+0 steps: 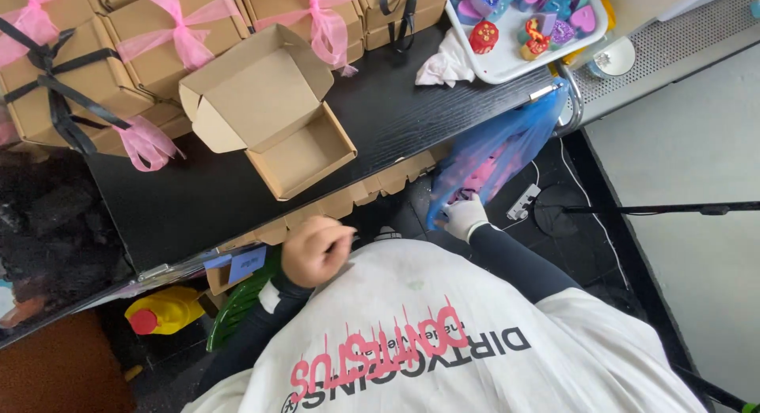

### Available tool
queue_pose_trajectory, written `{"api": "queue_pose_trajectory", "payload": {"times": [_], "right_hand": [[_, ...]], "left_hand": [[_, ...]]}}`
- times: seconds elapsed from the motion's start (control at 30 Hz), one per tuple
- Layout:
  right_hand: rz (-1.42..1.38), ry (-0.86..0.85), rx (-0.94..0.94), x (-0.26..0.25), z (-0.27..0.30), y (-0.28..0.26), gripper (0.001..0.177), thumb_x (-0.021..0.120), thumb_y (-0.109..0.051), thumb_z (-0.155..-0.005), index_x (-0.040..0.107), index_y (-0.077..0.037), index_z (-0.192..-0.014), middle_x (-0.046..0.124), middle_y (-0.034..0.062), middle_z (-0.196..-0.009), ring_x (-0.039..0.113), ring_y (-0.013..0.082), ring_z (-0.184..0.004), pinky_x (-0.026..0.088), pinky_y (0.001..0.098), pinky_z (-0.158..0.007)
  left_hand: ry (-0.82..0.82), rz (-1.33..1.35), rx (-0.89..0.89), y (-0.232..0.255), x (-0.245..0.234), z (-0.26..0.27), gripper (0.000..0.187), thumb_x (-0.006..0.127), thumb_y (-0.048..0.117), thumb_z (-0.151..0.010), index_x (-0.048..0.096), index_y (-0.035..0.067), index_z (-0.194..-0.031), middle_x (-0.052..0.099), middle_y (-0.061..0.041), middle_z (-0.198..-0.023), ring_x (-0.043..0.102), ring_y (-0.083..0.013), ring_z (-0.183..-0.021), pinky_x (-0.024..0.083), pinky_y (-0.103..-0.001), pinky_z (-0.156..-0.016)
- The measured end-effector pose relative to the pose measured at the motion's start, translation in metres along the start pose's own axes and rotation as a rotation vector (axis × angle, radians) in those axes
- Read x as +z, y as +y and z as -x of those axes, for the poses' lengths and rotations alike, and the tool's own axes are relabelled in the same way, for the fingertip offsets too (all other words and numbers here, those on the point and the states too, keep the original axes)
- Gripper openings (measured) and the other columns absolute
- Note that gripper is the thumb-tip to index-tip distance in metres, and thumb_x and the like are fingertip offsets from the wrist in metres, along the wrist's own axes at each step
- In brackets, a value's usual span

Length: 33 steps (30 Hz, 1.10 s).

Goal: Packaging colorful wax melts or soaps into gift boxes and tying black ribbons.

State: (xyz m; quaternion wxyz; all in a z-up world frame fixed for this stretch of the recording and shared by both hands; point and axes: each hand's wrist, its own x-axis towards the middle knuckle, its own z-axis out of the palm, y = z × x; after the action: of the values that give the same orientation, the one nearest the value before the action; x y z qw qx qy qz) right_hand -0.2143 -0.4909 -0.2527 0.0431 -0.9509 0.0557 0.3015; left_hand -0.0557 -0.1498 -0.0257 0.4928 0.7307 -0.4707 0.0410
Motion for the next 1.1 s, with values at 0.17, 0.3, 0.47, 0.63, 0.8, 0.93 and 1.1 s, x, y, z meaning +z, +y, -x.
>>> {"api": "queue_pose_trajectory", "payload": {"times": [0.17, 0.3, 0.47, 0.63, 0.8, 0.93, 1.1], "right_hand": [[-0.140, 0.149, -0.049, -0.049, 0.014, -0.022, 0.062, 0.068, -0.056, -0.085, 0.060, -0.014, -0.130, 0.071, 0.0086, -0.075, 0.070, 0.0296, -0.074, 0.047, 0.0469, -0.079], [-0.178, 0.165, -0.092, -0.019, 0.006, -0.019, 0.041, 0.068, -0.057, -0.087, 0.072, -0.025, -0.112, 0.074, 0.0073, -0.085, 0.072, 0.0276, -0.081, 0.052, 0.0414, -0.078], [-0.390, 0.131, -0.095, -0.085, 0.037, -0.040, 0.061, 0.070, -0.054, -0.087, 0.065, -0.009, -0.128, 0.071, 0.0186, -0.080, 0.069, 0.0367, -0.077, 0.053, 0.0466, -0.073], [-0.603, 0.178, -0.190, -0.062, 0.012, -0.005, 0.042, 0.071, -0.042, -0.089, 0.074, -0.008, -0.115, 0.074, 0.0189, -0.093, 0.070, 0.0366, -0.087, 0.053, 0.0459, -0.080], [-0.583, 0.170, 0.162, -0.119, -0.010, -0.013, 0.052, 0.083, -0.032, -0.075, 0.068, -0.003, -0.115, 0.072, 0.0222, -0.091, 0.071, 0.0375, -0.089, 0.054, 0.0441, -0.082], [-0.430, 0.154, 0.094, -0.049, -0.072, 0.001, 0.035, 0.077, -0.020, -0.078, 0.074, -0.005, -0.109, 0.073, 0.0196, -0.096, 0.071, 0.0365, -0.093, 0.055, 0.0448, -0.082], [-1.394, -0.095, 0.392, -0.051, -0.078, 0.054, 0.032, 0.057, -0.022, -0.095, 0.068, -0.002, -0.119, 0.071, 0.0238, -0.114, 0.072, 0.0390, -0.104, 0.057, 0.0494, -0.090]], "left_hand": [[-0.570, 0.245, -0.398, -0.040, 0.103, -0.006, 0.021, 0.066, 0.026, -0.097, 0.076, 0.016, -0.113, 0.063, -0.011, -0.116, 0.071, -0.0251, -0.091, 0.056, -0.034, -0.084], [-0.699, 0.178, -0.354, -0.078, 0.183, -0.005, 0.034, 0.067, 0.035, -0.096, 0.076, 0.021, -0.125, 0.048, -0.023, -0.129, 0.062, -0.0380, -0.103, 0.050, -0.044, -0.093], [-0.780, -0.059, -0.529, -0.106, 0.227, 0.007, 0.041, 0.066, 0.041, -0.100, 0.067, 0.015, -0.131, 0.052, -0.023, -0.130, 0.061, -0.0427, -0.108, 0.050, -0.048, -0.096], [-0.681, -0.034, -0.576, -0.096, 0.204, 0.006, 0.044, 0.066, 0.022, -0.095, 0.062, 0.013, -0.138, 0.057, -0.021, -0.122, 0.063, -0.0389, -0.109, 0.052, -0.045, -0.094], [-0.580, 0.152, -0.463, -0.091, 0.190, 0.008, 0.063, 0.068, 0.013, -0.090, 0.048, 0.009, -0.149, 0.055, -0.019, -0.114, 0.061, -0.0347, -0.107, 0.051, -0.041, -0.091], [-0.570, 0.180, -0.454, -0.079, 0.175, 0.005, 0.067, 0.069, 0.014, -0.091, 0.044, 0.009, -0.153, 0.055, -0.017, -0.114, 0.061, -0.0329, -0.106, 0.050, -0.039, -0.092], [-0.592, 0.228, -0.518, -0.079, 0.161, 0.006, 0.066, 0.067, 0.015, -0.092, 0.043, 0.009, -0.154, 0.054, -0.014, -0.107, 0.061, -0.0276, -0.097, 0.051, -0.036, -0.088]]}}
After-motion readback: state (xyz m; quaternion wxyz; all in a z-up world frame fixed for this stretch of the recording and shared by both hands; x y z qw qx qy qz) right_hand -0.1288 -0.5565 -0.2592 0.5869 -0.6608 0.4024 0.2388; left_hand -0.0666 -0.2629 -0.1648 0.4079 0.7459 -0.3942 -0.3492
